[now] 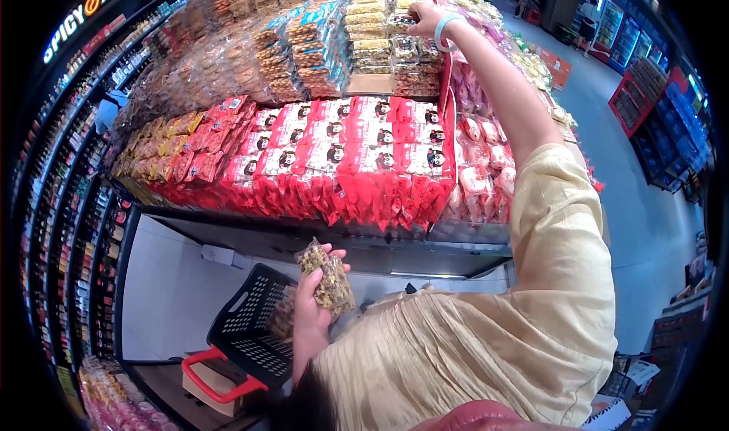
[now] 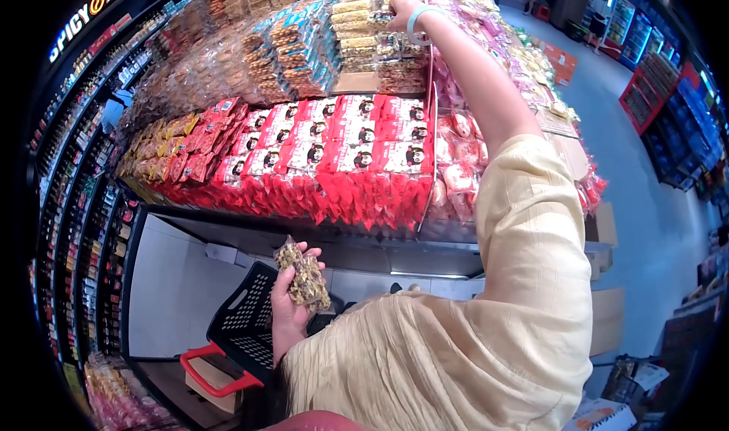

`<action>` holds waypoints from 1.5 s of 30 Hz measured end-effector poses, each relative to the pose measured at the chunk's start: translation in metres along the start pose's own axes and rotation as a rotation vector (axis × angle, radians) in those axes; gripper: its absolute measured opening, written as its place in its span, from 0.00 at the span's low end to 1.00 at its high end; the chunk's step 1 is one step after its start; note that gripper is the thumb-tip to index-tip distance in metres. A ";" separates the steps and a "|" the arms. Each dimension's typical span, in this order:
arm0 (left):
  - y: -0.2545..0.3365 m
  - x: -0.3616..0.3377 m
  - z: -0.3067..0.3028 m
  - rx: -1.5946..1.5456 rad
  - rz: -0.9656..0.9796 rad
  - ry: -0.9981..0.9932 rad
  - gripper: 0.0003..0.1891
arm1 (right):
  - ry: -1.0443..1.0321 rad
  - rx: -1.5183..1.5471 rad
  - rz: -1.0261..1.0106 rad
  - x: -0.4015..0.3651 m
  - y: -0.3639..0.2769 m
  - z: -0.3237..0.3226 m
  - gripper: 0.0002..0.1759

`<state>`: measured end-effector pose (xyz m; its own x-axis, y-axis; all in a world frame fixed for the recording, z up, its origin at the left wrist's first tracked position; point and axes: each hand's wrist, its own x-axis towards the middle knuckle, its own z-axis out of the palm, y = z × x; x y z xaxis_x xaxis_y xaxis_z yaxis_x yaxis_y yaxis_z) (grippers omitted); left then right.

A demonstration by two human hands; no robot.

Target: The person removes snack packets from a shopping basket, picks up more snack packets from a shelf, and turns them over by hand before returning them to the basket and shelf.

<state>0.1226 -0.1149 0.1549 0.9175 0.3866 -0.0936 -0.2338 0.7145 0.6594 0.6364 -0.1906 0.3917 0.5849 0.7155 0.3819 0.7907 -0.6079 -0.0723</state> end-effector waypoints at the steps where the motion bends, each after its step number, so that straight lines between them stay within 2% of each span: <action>1: -0.001 -0.004 -0.005 0.000 0.004 -0.001 0.26 | -0.013 -0.006 0.039 0.001 0.002 0.003 0.31; 11: -0.006 -0.037 -0.035 -0.070 0.004 0.255 0.23 | -0.113 -0.004 0.061 0.020 0.023 0.030 0.26; 18: -0.013 -0.034 -0.040 -0.100 -0.028 0.231 0.21 | -0.123 -0.053 0.200 0.015 0.006 0.021 0.30; 28: -0.013 -0.033 -0.042 -0.142 -0.037 0.255 0.19 | -0.131 -0.108 0.151 0.022 0.013 0.029 0.29; 41: -0.010 -0.021 -0.040 -0.096 -0.018 0.248 0.19 | -0.112 -0.028 0.060 0.014 0.012 0.030 0.29; 44: -0.008 -0.018 -0.041 -0.112 -0.020 0.251 0.20 | 0.087 0.016 -0.024 0.002 0.005 0.026 0.27; 45: -0.007 -0.016 -0.040 -0.115 -0.021 0.259 0.20 | 0.084 0.014 -0.030 -0.003 -0.001 0.026 0.27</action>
<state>0.0962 -0.1027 0.1223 0.8132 0.4966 -0.3035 -0.2645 0.7798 0.5674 0.6387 -0.1837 0.3665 0.5443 0.7015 0.4600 0.8104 -0.5814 -0.0722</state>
